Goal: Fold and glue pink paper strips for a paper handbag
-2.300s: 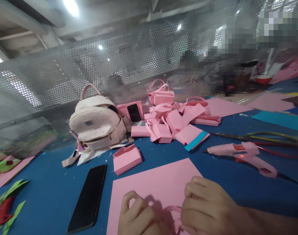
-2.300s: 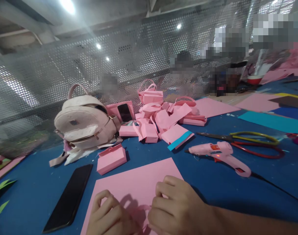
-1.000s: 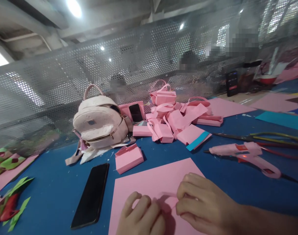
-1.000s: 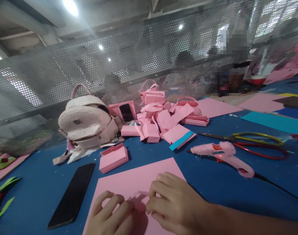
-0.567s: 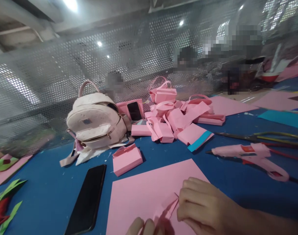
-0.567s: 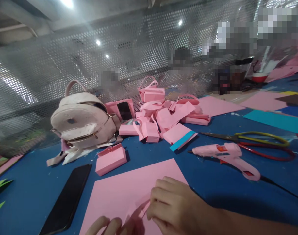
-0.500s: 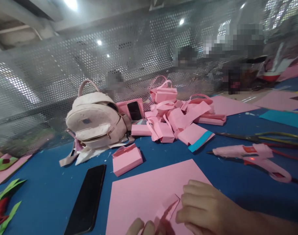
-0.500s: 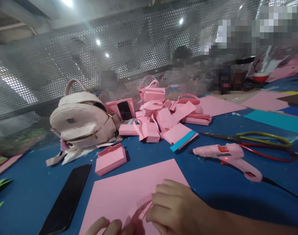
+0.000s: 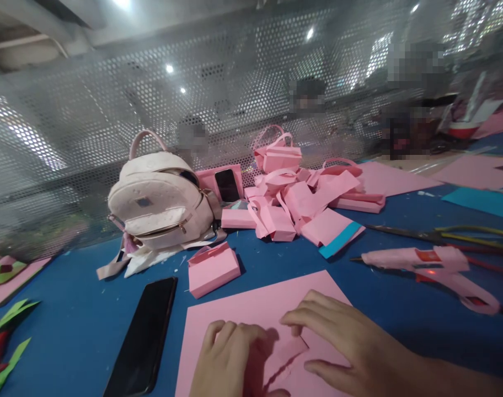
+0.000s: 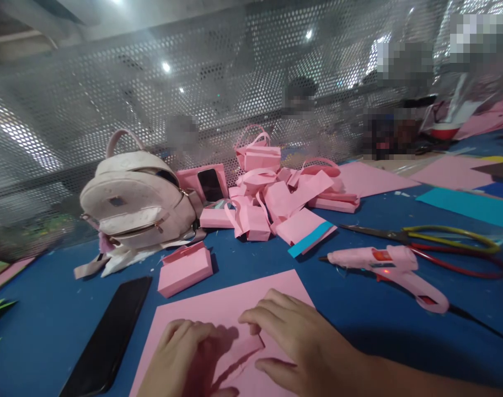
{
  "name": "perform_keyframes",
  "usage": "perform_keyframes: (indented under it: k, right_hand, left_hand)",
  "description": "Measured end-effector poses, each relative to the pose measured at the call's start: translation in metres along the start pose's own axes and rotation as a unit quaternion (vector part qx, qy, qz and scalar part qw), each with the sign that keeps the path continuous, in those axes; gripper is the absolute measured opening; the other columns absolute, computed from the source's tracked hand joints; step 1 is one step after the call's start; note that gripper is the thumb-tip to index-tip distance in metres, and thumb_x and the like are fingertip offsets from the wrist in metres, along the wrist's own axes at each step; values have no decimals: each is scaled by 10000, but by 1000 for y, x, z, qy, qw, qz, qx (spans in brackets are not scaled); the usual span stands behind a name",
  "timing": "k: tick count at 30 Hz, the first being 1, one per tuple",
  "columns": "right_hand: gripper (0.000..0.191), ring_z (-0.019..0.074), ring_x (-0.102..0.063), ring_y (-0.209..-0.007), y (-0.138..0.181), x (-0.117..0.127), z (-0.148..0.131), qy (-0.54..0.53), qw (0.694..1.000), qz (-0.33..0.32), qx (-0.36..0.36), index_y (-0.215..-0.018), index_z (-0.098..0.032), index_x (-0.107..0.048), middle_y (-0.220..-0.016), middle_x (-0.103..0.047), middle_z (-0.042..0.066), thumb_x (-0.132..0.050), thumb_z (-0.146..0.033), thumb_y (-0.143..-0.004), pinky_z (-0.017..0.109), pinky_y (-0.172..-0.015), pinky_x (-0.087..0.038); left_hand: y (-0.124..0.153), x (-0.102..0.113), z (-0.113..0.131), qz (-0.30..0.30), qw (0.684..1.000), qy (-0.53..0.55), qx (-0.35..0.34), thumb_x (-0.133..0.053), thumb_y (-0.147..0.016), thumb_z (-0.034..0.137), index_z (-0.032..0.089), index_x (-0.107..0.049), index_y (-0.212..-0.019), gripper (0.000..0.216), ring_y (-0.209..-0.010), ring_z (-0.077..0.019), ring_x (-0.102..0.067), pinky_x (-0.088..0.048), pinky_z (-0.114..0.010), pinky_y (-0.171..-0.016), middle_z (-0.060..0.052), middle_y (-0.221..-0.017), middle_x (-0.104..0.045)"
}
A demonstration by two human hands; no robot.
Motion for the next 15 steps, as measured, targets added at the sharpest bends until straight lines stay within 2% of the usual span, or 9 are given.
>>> perform_keyframes:
  k: [4,8,10,13,15]
  right_hand:
    - [186,201,-556,-846,-1,-5,-1,-19,1000,-20,9,-918,-201,-638,-899,-648,24,-743,-122,-786,312,-702,-421]
    - [237,182,-537,-805,-2,-5,-5,-23,999,-19,27,-873,-191,-625,-858,-635,9,-804,-117,-736,295,-667,-389]
    - [235,175,-528,-794,-1,-4,-9,-23,999,-12,45,-863,-190,-617,-847,-631,4,-817,-155,-745,293,-662,-382]
    - [172,163,-517,-789,1,-1,-17,-19,996,6,84,-830,-195,-604,-833,-619,0,-775,-208,-821,288,-675,-385]
    - [154,157,-522,-802,2,0,-21,-19,994,14,104,-825,-199,-603,-849,-624,2,-752,-221,-854,279,-688,-393]
  left_hand:
    - [0,-9,-9,-67,994,87,18,-573,-903,547,273,-606,-974,286,-696,-194,-578,-365,-352,-702,28,-789,-669]
    - [1,-11,-10,-79,992,95,11,-645,-871,500,272,-628,-909,232,-720,-194,-577,-338,-342,-692,23,-778,-658]
    - [2,-11,-9,-70,994,85,-7,-575,-894,567,268,-629,-896,304,-717,-197,-571,-334,-348,-697,11,-787,-666]
    - [6,-10,-5,-57,996,46,-50,-304,-948,675,245,-623,-885,539,-704,-206,-544,-326,-364,-709,-21,-783,-650]
    - [9,-8,-2,-38,996,-3,-87,-180,-979,640,221,-615,-881,612,-715,-213,-537,-329,-376,-736,-42,-778,-640]
Point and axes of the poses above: each hand's wrist, its own y-axis away from the middle knuckle, its own x-axis out of the back of the hand, z = x × y, the point moved 7 cm from there along -y, towards the middle knuckle
